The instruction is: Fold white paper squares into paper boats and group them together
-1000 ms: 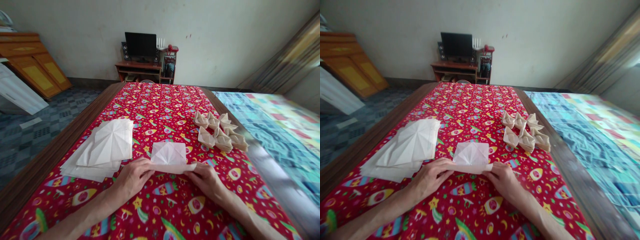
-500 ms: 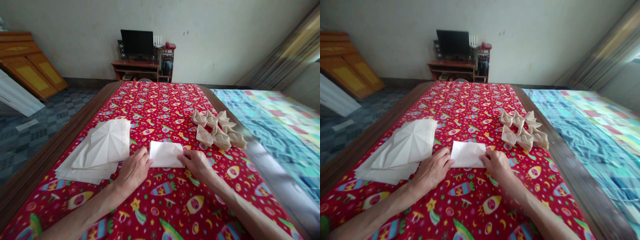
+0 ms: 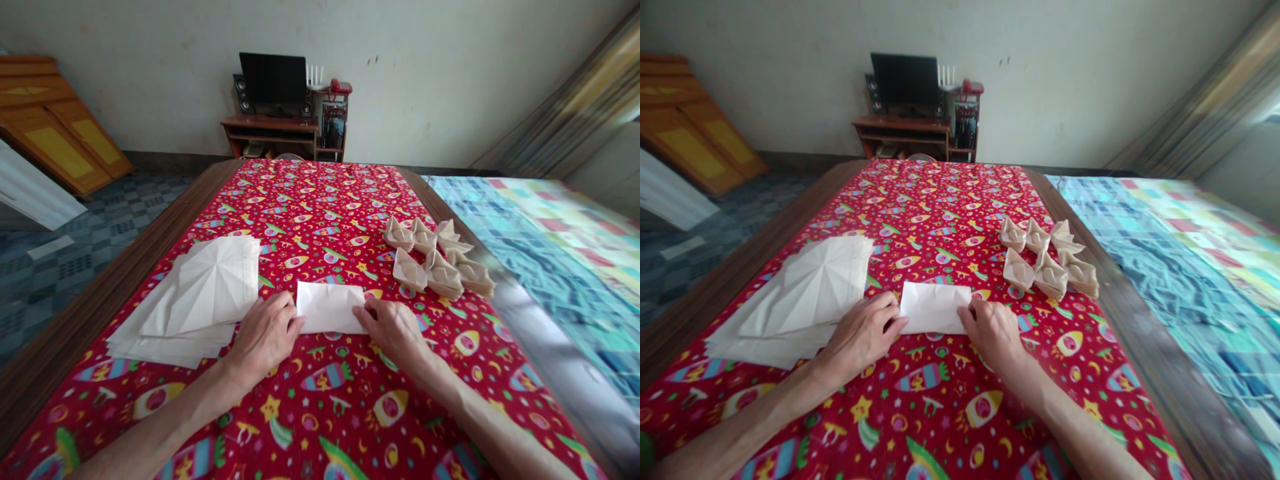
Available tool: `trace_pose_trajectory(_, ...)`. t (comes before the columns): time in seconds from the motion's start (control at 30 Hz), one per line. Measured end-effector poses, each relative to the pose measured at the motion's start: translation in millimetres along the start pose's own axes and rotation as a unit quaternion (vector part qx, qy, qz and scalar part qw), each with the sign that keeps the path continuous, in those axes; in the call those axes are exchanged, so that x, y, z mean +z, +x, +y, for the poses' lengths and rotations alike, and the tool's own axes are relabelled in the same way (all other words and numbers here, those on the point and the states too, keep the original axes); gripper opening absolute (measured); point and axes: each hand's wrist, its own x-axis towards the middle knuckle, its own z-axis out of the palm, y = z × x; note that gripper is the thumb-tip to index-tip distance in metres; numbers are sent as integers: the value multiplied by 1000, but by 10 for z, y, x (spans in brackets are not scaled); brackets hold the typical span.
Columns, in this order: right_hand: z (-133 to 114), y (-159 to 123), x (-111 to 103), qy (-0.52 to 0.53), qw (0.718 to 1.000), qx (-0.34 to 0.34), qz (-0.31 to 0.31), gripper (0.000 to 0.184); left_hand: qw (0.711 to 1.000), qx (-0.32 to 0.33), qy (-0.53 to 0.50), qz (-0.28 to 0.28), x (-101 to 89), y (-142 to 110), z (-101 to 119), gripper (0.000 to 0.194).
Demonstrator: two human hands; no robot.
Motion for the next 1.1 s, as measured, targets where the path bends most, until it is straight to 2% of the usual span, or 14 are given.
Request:
trace_pose_trajectory(0.2,-6,-37,-8,-32,999,-25,15,33,1000,10,26,0,-27,15,31,19)
trace_pose_trajectory(0.43,28,-42,40,-44,997,-40,43,33,999,4,19,-42,-15,35,-9,25)
trace_pose_trajectory(0.7,39,1,30,-39,998,-37,12,33,997,-19,-18,-66,-32,77,-54,34)
trace_pose_trajectory(0.77,34,5,17,-39,999,-34,8,33,997,-36,-44,-55,5,73,-84,31)
trace_pose_trajectory(0.87,14,4,-11,-37,999,-30,-3,33,997,-49,-58,12,72,56,-119,16)
trace_pose_trajectory(0.97,-4,6,-32,-32,999,-23,-17,33,994,11,-72,81,101,46,-112,34)
trace_pose_trajectory(1.03,-7,10,-36,-28,999,-18,-22,34,988,99,-88,82,93,43,-66,27)
trace_pose_trajectory(1.1,-5,15,-32,-22,999,-16,-24,35,977,181,-97,55,81,32,15,25)
